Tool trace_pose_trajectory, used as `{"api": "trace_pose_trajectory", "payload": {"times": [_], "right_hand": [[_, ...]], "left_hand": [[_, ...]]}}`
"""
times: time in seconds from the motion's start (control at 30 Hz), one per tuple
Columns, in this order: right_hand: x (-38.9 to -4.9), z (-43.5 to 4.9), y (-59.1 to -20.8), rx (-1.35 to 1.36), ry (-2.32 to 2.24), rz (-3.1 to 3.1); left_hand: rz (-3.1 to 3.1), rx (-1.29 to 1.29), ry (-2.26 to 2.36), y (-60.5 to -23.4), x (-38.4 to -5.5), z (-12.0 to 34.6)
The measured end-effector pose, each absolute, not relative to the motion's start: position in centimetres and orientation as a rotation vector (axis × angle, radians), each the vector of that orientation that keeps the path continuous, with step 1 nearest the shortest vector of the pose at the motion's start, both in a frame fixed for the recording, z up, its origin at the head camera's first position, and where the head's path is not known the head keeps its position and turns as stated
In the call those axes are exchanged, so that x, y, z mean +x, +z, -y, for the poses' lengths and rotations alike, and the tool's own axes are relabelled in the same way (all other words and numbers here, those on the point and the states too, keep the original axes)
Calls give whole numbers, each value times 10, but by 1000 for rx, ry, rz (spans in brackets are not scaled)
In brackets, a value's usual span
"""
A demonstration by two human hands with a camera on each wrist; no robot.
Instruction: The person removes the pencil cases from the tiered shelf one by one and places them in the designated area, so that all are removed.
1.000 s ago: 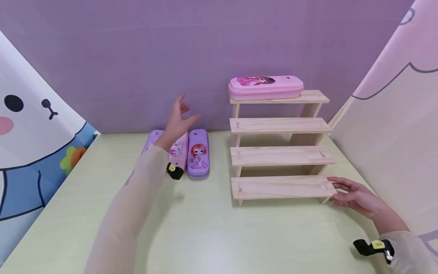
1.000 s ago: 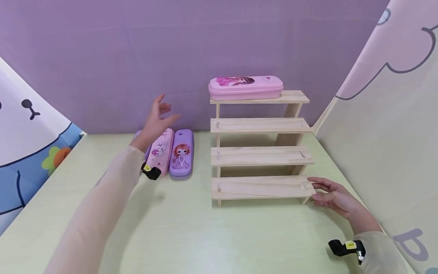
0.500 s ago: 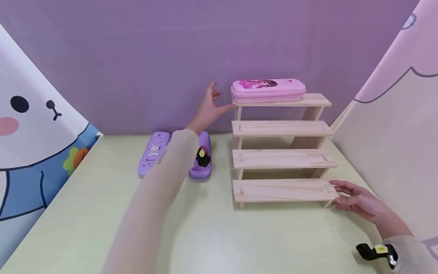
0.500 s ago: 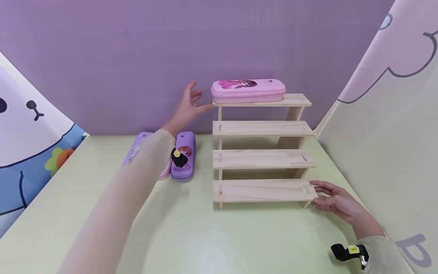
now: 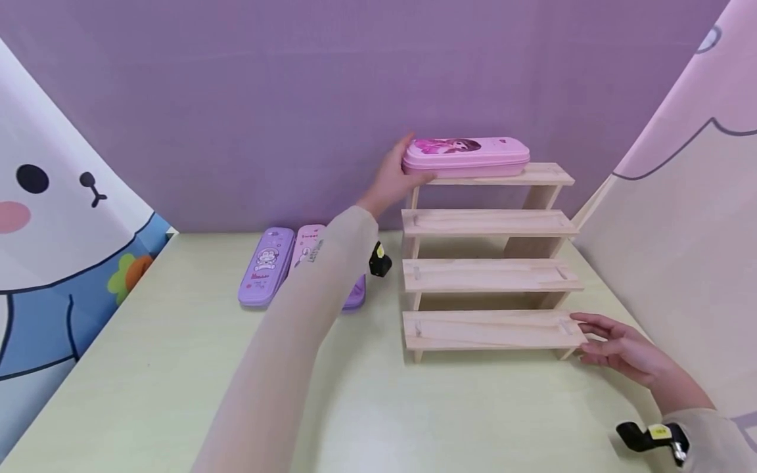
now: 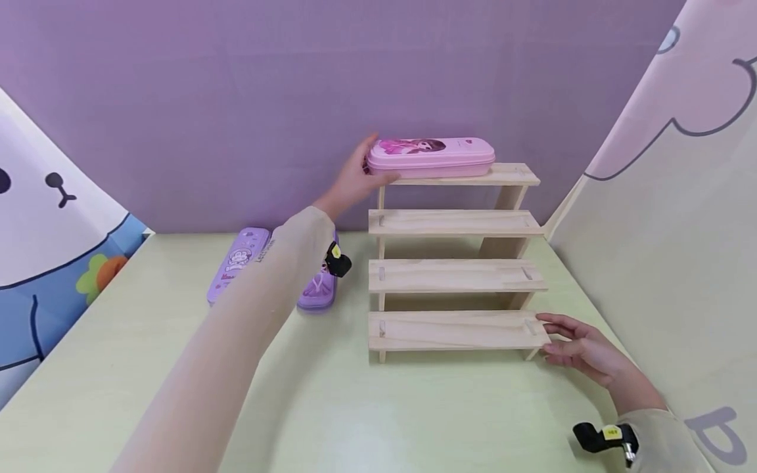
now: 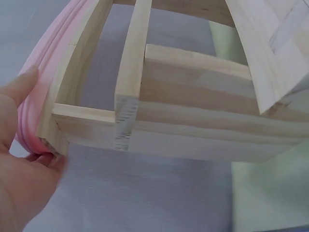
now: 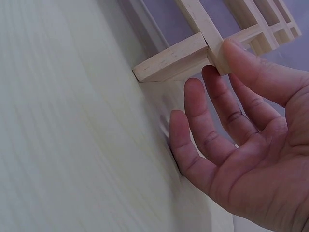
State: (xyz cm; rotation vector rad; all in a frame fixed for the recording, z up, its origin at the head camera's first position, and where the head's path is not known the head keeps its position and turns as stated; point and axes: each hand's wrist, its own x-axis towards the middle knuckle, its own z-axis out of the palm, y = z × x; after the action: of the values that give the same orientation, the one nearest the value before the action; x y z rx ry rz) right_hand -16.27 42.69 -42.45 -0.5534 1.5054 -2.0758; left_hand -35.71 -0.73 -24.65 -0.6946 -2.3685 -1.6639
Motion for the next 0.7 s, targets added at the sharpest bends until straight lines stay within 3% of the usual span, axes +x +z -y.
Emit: {"api": "trace_pose_trajectory", "payload": {"times": [0.2, 0.7], "right_hand": [[-163, -427, -427, -538, -2079, -1519], [-167, -428, -427, -555, -2084, -1510]], "left_hand": [[2271, -753, -1679, -255, -362, 11], [2324, -624, -1515, -253, -355, 16]]}}
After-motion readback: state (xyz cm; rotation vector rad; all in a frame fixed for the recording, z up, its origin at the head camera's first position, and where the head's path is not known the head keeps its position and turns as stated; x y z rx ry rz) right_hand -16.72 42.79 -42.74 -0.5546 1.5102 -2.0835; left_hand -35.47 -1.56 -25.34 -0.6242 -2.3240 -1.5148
